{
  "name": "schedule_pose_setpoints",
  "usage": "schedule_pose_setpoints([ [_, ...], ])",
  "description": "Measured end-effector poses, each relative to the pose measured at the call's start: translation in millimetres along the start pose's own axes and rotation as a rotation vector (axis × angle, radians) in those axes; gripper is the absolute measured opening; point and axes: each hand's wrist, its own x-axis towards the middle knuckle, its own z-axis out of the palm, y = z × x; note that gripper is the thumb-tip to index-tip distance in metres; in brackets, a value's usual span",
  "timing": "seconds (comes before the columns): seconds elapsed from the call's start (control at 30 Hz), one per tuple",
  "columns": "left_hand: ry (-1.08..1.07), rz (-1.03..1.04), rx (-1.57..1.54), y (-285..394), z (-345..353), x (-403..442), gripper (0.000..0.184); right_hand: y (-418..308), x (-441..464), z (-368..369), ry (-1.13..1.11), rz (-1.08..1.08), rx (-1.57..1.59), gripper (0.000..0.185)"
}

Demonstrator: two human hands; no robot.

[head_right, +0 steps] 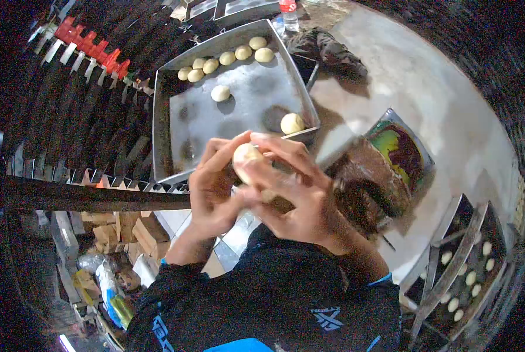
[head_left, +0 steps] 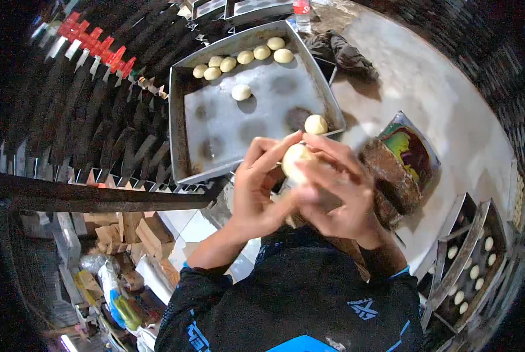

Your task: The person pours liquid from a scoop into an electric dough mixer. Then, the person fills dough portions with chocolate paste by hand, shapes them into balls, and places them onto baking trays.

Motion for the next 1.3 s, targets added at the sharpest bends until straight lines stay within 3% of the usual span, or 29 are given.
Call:
schedule_pose_setpoints([
  [0.07, 0.151, -0.027, 0.082, 4.6, 18.0, -20.3, 0.044, -17.4, -14.2, -6.2, 0.053, 0.03, 0.034, 0.045],
  [0.13, 0.117, 0.206, 0.25, -4.1, 31.0, -38.7, 0.042, -31.2, -26.3, -0.7, 0.217, 0.11, 0.064, 0.041],
  [0.17, 0.108, 0.277, 0.311, -4.9, 40.1, -54.1, 0.042, -31.2, -32.4, -2.7, 0.176, -0.008, -0.026, 0.033],
  [0.23, 0.179, 0.387, 0.136, -17.2, 57.7, -71.0, 0.049, -51.0, -54.6, 10.0, 0.271, 0.111, -0.056, 0.028],
  [0.3, 0.083, 0.289, -0.091, -15.0, 59.9, -83.2, 0.057, -58.0, -72.4, 28.8, 0.277, 0.108, -0.158, 0.024],
  [0.33, -0.078, 0.079, -0.306, -33.3, 61.6, -100.3, 0.061, -56.4, -82.0, 40.4, 0.269, 0.099, -0.249, 0.022],
  [0.37, 0.029, -0.001, -0.227, -26.5, 64.1, -108.2, 0.049, -45.7, -93.3, 54.6, 0.354, 0.156, -0.344, 0.022],
  [0.43, -0.005, -0.327, -0.086, -25.6, 54.8, -128.9, 0.038, -36.0, -112.8, 58.0, 0.164, 0.53, -0.297, 0.025],
  [0.47, 0.046, -0.23, -0.018, -32.6, 56.7, -139.6, 0.031, -37.4, -122.1, 59.7, 0.164, 0.492, -0.384, 0.028],
  [0.5, 0.069, -0.38, -0.259, -29.2, 57.7, -152.7, 0.032, -39.5, -132.0, 60.5, 0.163, 0.456, -0.47, 0.031],
  [0.57, 0.178, -0.661, -0.793, -35.2, 61.0, -168.1, 0.031, -37.7, -154.9, 60.0, 0.268, 0.504, -0.257, 0.037],
  [0.63, 0.104, -0.647, -0.717, -70.6, 82.8, -192.7, 0.036, -49.0, -172.6, 63.1, 0.384, 0.443, -0.266, 0.043],
  [0.7, 0.027, -0.813, -0.869, -110.3, 107.7, -224.4, 0.037, -40.7, -211.8, 54.5, 0.255, 0.587, -0.269, 0.042],
  [0.73, 0.0, -0.912, -0.979, -78.0, 104.2, -207.1, 0.038, -55.5, -207.0, 34.8, 0.214, 0.598, -0.199, 0.04],
  [0.8, -0.037, -0.929, -1.169, -86.5, 109.8, -205.3, 0.038, -27.6, -250.6, 9.2, 0.356, 0.6, -0.245, 0.032],
  [0.83, -0.055, -0.942, -1.203, -89.0, 111.8, -202.8, 0.038, -32.5, -255.4, -22.9, 0.189, 0.913, -0.422, 0.02],
  [0.87, -0.06, -0.943, -1.202, -90.3, 112.1, -197.0, 0.038, 0.2, -299.6, -52.1, 0.207, 0.711, -0.727, 0.023],
  [0.9, -0.091, -0.9, -1.181, -91.3, 111.4, -188.8, 0.038, 1.4, -314.8, -75.5, 0.094, 1.034, -0.936, 0.037],
  [0.93, -0.124, -0.857, -1.161, -93.0, 110.3, -180.1, 0.038, 7.9, -329.1, -95.0, -0.081, 0.957, -1.343, 0.043],
  [0.97, -0.121, -0.873, -1.048, -98.6, 105.2, -173.9, 0.038, 14.4, -337.8, -105.9, -0.074, 0.957, -1.347, 0.043],
  [1.03, -0.022, -0.956, -0.784, -102.0, 101.7, -156.3, 0.04, 29.7, -347.0, -122.5, -0.267, 1.059, -1.182, 0.044],
  [1.1, -0.123, -0.884, -0.744, -154.6, 84.5, -156.3, 0.034, 17.8, -318.3, -120.1, -0.203, 0.995, -1.043, 0.044],
  [1.17, -0.073, -0.87, -0.586, -133.9, 78.5, -133.4, 0.034, 6.5, -283.7, -116.7, -0.468, 1.06, -0.956, 0.037],
  [1.23, 0.043, -0.795, -0.542, -135.5, 81.8, -118.8, 0.04, 17.4, -271.8, -112.8, -0.466, 0.932, -0.974, 0.031],
  [1.3, 0.104, -0.79, -0.505, -130.7, 84.3, -105.7, 0.038, 40.8, -255.8, -111.3, -0.248, 0.755, -0.962, 0.03],
])
